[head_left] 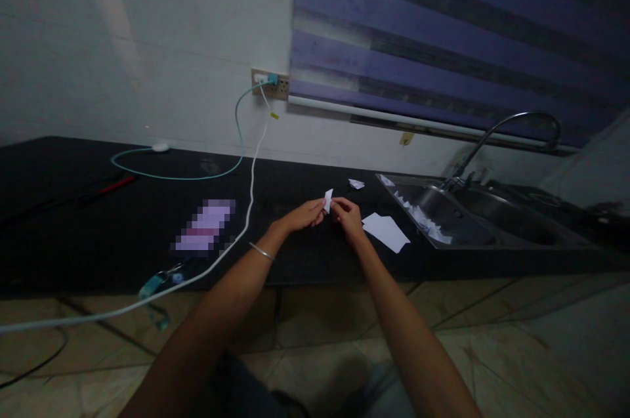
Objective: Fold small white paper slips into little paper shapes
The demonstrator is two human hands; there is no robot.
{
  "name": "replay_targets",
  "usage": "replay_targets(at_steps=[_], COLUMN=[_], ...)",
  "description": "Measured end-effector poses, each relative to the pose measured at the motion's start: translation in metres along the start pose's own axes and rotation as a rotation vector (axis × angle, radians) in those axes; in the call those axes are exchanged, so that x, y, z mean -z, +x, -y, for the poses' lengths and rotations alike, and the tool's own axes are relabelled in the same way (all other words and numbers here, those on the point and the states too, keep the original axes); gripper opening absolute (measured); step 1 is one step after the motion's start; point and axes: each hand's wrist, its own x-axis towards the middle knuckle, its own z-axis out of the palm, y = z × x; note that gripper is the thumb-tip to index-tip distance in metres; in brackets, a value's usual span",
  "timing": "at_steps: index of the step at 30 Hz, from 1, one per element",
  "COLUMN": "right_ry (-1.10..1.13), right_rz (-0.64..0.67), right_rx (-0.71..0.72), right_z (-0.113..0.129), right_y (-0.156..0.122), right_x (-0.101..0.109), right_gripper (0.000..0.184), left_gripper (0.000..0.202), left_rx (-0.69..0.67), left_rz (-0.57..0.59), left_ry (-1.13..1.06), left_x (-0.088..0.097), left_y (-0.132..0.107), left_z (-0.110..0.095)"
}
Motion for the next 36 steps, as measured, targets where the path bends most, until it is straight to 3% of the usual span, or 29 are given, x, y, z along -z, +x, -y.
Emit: replay_targets(at_steps=[4, 9, 14, 24, 30, 34, 36], right_ry=[-0.072, -0.368, -0.728, -0.806, -0.803, -0.961, -1.139], right_rz=[-0.012, -0.101, -0.019, 0.044, -0.010, 0.011, 0.055], right_rx=[0.061, 0.330, 0.530, 0.546, 0.528, 0.502, 0.462], right_z=[0.000, 0.004, 0.007, 0.008, 0.010, 0.021, 0.029], right_y=[-0.001, -0.010, -0.019, -0.021, -0.018, 0.004, 0.022], right_x=[-0.001, -0.004, -0.008, -0.009, -0.007, 0.010, 0.026], right_gripper=[0.025, 0.023, 0.021, 0.019, 0.021, 0.024, 0.025], left_gripper=[0.073, 0.073, 0.069, 0.065, 0.071, 0.071, 0.072], left_rx=[0.064, 0.084, 0.108, 0.043, 0.119, 0.154, 0.140], left_rz=[-0.058, -0.210, -0.087, -0.021, -0.071, -0.192, -0.181], left_ry=[-0.035, -0.110, -0.204, -0.182, -0.210, -0.192, -0.144], left_x=[0.000, 0.002, 0.007, 0.008, 0.008, 0.010, 0.011], left_y=[0.004, 0.010, 0.014, 0.007, 0.012, 0.014, 0.013], left_z=[0.003, 0.008, 0.013, 0.006, 0.008, 0.011, 0.010])
